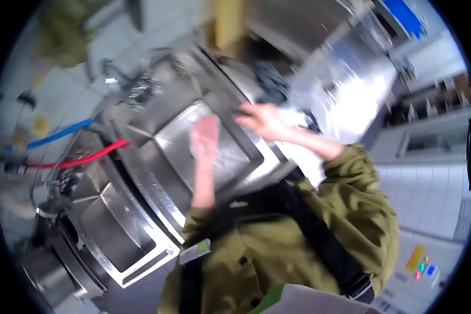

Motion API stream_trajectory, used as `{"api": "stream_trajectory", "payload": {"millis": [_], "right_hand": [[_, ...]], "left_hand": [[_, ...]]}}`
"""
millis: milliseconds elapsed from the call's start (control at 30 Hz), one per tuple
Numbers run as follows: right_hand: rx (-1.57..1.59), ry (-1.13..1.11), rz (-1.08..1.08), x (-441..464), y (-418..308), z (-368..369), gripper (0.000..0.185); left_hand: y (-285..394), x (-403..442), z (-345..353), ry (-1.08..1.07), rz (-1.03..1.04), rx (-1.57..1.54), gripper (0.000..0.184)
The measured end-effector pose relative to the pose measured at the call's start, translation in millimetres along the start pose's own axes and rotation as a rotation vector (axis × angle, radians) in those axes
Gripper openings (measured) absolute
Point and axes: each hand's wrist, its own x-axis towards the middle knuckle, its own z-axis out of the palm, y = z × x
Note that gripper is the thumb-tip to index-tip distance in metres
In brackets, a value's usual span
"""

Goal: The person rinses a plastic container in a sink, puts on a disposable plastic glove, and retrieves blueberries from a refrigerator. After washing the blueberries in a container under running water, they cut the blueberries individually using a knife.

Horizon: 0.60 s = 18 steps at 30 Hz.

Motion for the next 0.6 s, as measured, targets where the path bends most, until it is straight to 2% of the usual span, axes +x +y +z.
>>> {"api": "stream_trajectory", "payload": {"millis": [33, 67, 133, 267, 333, 400, 433, 467, 533, 600], "right_hand": [[0.275, 0.008, -0.011, -22, 12, 33, 0.031], [0.394, 0.125, -0.01, -39, -3, 42, 0.028], [0.414, 0.183, 0.068, -61, -4, 65, 0.022], [0.457, 0.238, 0.16, -96, 12, 26, 0.019], [0.648, 0.271, 0.229, -116, 29, 7, 0.019], [0.709, 0.459, 0.218, -130, 53, -16, 0.021], [0.705, 0.526, 0.233, -140, 72, -26, 0.02], [0.702, 0.587, 0.248, -153, 91, -39, 0.019], [0.849, 0.653, 0.397, -186, 127, -72, 0.017], [1.078, 0.73, 0.513, -220, 159, -104, 0.018]], "left_hand": [[-7, -5, 19, -0.038, -0.009, 0.025, 0.052], [-18, -11, 35, -0.08, -0.002, 0.046, 0.054], [-36, -23, 69, -0.052, -0.18, 0.019, 0.06], [-82, -37, 112, -0.278, -0.398, -0.086, 0.055], [-110, -44, 146, -0.414, -0.257, 0.234, 0.046], [-141, -29, 158, -0.628, -0.118, 0.575, 0.04], [-161, -22, 170, -0.494, -0.15, 0.792, 0.033], [-173, -30, 177, -0.461, -0.122, 1.051, 0.026], [-210, 8, 159, -0.804, 0.137, 1.829, 0.023], [-235, 13, 166, -0.814, -0.012, 2.303, 0.019]]}}
